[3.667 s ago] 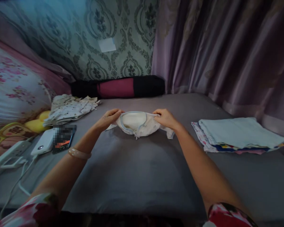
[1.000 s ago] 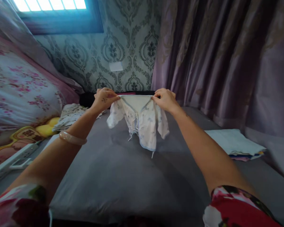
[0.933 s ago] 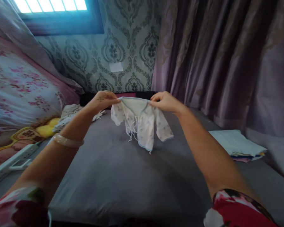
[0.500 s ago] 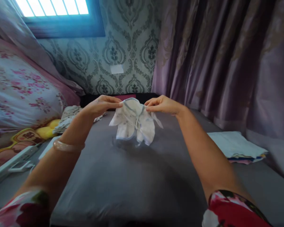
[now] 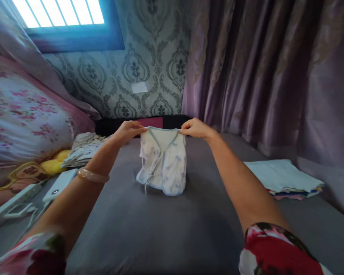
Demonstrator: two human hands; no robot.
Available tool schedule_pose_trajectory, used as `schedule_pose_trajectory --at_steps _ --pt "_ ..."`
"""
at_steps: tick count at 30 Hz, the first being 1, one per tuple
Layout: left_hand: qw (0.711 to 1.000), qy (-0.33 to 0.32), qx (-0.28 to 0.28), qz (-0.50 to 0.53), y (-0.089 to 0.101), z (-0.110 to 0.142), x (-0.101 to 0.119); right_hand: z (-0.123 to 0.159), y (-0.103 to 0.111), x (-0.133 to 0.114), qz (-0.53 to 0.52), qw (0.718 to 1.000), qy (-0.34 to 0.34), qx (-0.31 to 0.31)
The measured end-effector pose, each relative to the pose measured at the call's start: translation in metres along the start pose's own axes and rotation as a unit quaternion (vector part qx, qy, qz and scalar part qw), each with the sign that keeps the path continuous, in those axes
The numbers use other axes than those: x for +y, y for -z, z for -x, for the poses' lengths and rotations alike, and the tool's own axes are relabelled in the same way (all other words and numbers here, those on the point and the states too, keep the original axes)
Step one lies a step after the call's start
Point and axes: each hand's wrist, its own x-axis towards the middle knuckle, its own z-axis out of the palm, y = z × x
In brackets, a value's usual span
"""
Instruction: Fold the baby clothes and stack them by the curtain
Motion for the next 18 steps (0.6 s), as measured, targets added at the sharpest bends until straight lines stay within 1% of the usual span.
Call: schedule_pose_trajectory --at_steps 3,4,5,6,8,10,12,14,15,18 --pt "0.996 -0.006 -0.067 0.059 -0.001 0.002 0.001 -0.002 0.002 0.007 -0.061 0.995 0.006 -0.074" --pt "0.994 -0.004 -0.081 0.071 -0.002 0.002 0.0 -0.003 0.003 0.01 -0.07 0.995 -0.001 -0.071" --pt "0.994 0.0 -0.079 0.069 -0.002 0.002 -0.001 -0.005 0.004 0.013 -0.07 0.996 -0.011 -0.052" --pt "0.996 0.005 -0.062 0.056 -0.004 0.001 -0.002 -0.007 0.004 0.016 -0.062 0.998 -0.02 -0.026" --pt "1.0 0.002 -0.007 0.025 -0.006 -0.002 -0.005 -0.009 0.005 0.021 -0.053 0.998 -0.02 0.023" --pt "0.999 -0.026 0.042 0.02 -0.008 -0.006 -0.007 -0.01 0.006 0.024 -0.071 0.996 0.001 0.05" --pt "0.996 -0.06 0.059 0.007 -0.009 -0.01 -0.008 -0.011 0.006 0.026 -0.082 0.996 0.006 0.046" --pt "0.992 -0.085 0.07 -0.063 -0.011 -0.013 -0.009 -0.012 0.006 0.029 -0.051 0.998 -0.003 0.029" --pt "0.986 -0.096 0.088 -0.106 -0.013 -0.015 -0.009 -0.013 0.005 0.03 -0.032 0.999 0.0 0.028" --pt "0.961 -0.115 0.161 -0.192 -0.019 -0.019 -0.01 -0.019 0.004 0.037 -0.016 0.996 0.04 0.076"
